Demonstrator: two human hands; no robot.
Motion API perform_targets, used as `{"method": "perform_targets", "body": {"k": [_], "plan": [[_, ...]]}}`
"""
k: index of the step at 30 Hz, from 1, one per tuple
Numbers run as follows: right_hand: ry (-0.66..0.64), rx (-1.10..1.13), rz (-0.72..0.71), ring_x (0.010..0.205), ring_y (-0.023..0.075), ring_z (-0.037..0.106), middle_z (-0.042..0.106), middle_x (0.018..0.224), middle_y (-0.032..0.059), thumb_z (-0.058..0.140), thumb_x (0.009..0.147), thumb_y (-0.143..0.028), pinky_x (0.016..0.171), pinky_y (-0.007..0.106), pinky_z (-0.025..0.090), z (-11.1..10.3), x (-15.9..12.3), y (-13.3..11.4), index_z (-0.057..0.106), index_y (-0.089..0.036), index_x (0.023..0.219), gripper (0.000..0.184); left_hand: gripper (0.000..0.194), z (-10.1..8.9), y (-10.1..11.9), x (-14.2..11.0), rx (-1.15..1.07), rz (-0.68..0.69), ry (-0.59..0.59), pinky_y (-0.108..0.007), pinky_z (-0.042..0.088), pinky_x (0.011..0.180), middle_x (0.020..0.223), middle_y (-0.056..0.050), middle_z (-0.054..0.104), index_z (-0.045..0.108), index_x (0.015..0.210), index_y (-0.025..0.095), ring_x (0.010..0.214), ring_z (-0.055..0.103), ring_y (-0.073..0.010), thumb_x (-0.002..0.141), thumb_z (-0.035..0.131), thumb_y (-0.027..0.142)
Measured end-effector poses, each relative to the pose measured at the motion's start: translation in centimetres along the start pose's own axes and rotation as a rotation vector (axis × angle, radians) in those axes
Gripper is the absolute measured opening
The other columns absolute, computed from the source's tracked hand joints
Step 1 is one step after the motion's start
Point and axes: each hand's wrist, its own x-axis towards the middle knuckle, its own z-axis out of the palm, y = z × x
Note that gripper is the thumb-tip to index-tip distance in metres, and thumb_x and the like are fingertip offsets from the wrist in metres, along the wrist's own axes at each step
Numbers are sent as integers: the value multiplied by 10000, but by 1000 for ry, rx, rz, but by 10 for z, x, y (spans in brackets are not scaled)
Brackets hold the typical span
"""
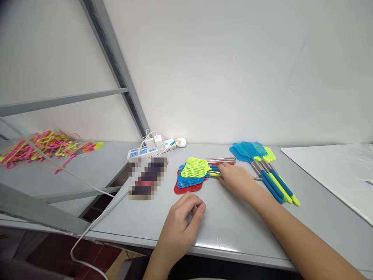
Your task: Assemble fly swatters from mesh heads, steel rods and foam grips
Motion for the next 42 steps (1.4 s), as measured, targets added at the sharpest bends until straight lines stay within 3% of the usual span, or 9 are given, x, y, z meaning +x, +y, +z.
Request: {"method": "perform_targets", "body": {"k": [7,13,18,22,25,29,32,36,42], "plan": [[-14,113,-36,740,218,639,647,922,78,515,902,-284,578,292,374,-17,-21,3,563,-194,857,111,217,0,0,-1,-21,-13,-14,-309,405,740,871,-23,585,567,856,210,793,530,-169,1006,442,306],[90,535,-151,747,172,585,610,918,27,509,934,-354,650,289,429,-45,-56,-44,529,-223,875,145,232,-2,3,-1,-165,-25,61,-315,433,814,1020,-48,607,577,1135,223,892,563,-187,1012,433,357],[53,657,-286,771,191,596,607,1005,45,595,847,-239,655,311,443,-44,-64,-84,563,-219,989,147,303,-2,3,-1,-296,-49,186,-295,447,718,907,-50,630,610,996,199,799,577,-190,1025,367,378],[73,792,-305,804,180,590,628,980,27,550,867,-164,693,315,448,-48,-66,-80,586,-227,984,137,291,1,2,-2,-324,-56,284,-291,460,766,972,-54,655,603,994,206,860,600,-196,1021,374,383],[204,1077,-194,711,147,563,621,805,-10,490,957,-227,633,285,438,-56,-74,-68,618,-249,933,132,284,6,2,-5,-302,-59,312,-288,460,787,930,-40,658,604,986,216,860,605,-192,1020,380,389],[619,1722,24,399,89,365,398,498,-81,427,1012,-363,495,263,427,-63,-89,-66,619,-251,856,272,235,14,2,-9,-170,-5,180,-271,440,707,798,-6,617,628,960,235,751,567,-171,1002,449,381],[865,2066,139,330,52,223,336,491,-96,422,1013,-367,393,216,348,-62,-96,-75,576,-228,791,304,177,17,1,-8,-52,96,90,-266,416,682,766,2,582,634,984,239,712,524,-160,992,492,345],[993,2217,293,355,47,208,318,528,-91,477,991,-370,358,184,286,-56,-96,-84,563,-217,791,266,155,19,1,-7,11,176,3,-255,384,621,739,5,559,610,1014,218,650,493,-143,1001,484,308],[1055,2233,305,352,44,184,301,536,-95,484,986,-368,352,175,274,-58,-95,-80,553,-223,795,250,188,19,2,-5,85,239,-41,-248,386,599,719,-3,555,622,1029,197,643,513,-149,1002,480,318]]}}
